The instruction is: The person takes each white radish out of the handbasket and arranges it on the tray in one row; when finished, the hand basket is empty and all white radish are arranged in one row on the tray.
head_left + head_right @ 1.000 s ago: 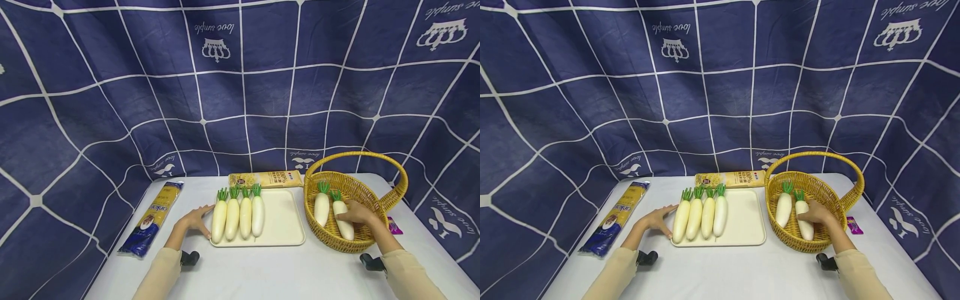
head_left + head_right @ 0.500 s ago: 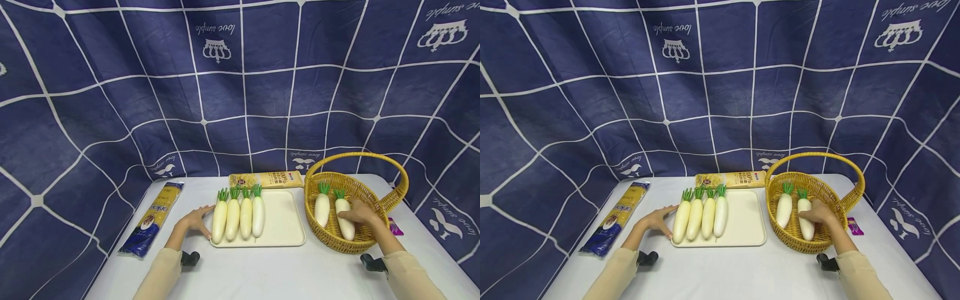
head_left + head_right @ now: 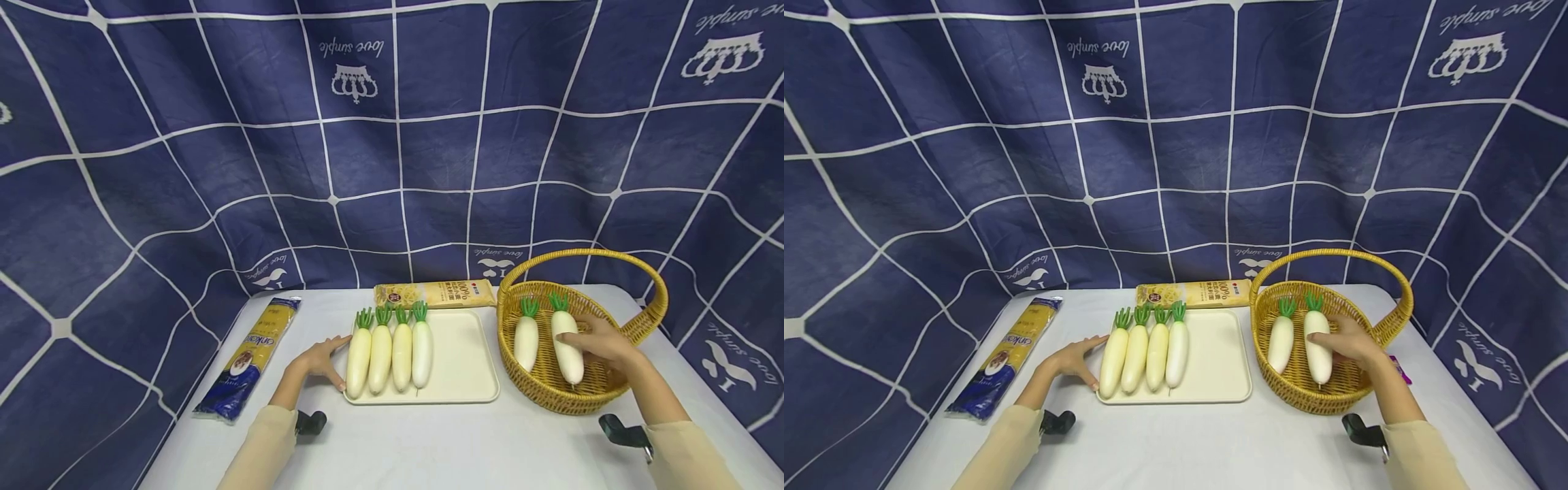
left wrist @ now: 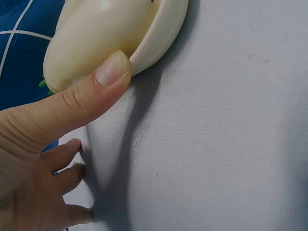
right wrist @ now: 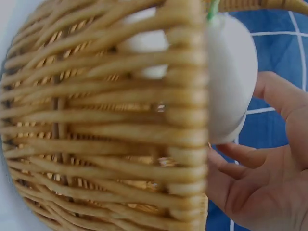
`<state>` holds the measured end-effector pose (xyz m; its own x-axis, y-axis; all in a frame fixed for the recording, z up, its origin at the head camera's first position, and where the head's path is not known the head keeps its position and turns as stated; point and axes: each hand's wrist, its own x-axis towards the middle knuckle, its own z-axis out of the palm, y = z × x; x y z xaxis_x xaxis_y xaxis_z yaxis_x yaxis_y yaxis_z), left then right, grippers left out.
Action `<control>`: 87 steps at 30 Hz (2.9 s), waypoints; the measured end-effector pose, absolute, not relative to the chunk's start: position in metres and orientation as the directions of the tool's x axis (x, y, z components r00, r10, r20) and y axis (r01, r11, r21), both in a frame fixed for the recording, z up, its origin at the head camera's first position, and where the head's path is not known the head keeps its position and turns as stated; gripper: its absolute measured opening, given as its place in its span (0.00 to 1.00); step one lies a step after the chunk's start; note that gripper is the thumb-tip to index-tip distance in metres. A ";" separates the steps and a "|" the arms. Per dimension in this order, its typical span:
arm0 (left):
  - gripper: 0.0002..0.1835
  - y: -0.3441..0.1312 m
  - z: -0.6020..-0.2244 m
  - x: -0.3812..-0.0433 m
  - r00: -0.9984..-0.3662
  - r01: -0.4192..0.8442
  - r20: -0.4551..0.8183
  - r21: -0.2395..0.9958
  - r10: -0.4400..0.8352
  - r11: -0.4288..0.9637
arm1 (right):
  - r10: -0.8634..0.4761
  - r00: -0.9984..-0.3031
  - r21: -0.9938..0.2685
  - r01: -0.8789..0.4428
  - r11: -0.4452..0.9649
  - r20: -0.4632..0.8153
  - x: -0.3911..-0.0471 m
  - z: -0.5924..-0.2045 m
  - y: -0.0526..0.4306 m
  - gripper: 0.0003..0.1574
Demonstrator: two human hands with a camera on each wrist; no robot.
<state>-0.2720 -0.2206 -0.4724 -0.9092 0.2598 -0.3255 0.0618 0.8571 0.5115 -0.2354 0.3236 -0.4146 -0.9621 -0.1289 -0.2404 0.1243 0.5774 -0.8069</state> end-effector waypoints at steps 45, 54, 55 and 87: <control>0.61 -0.221 -0.471 -0.272 -0.907 0.086 -0.315 0.512 0.280 0.855 | -0.442 -0.883 -0.934 -0.011 0.358 -0.159 -0.161 -0.415 0.228 0.50; 0.61 -0.221 -0.474 -0.272 -0.910 0.062 -0.323 0.514 0.260 0.856 | -0.403 -0.907 -0.912 -0.058 0.406 -0.122 -0.180 -0.422 0.198 0.51; 0.61 -0.221 -0.474 -0.272 -0.911 0.065 -0.321 0.513 0.261 0.856 | -0.394 -0.911 -0.910 -0.054 0.410 -0.124 -0.182 -0.423 0.194 0.51; 0.61 -0.222 -0.475 -0.273 -0.911 0.070 -0.317 0.512 0.263 0.856 | -0.162 -0.963 -0.927 0.150 0.343 -0.216 -0.272 -0.466 0.125 0.47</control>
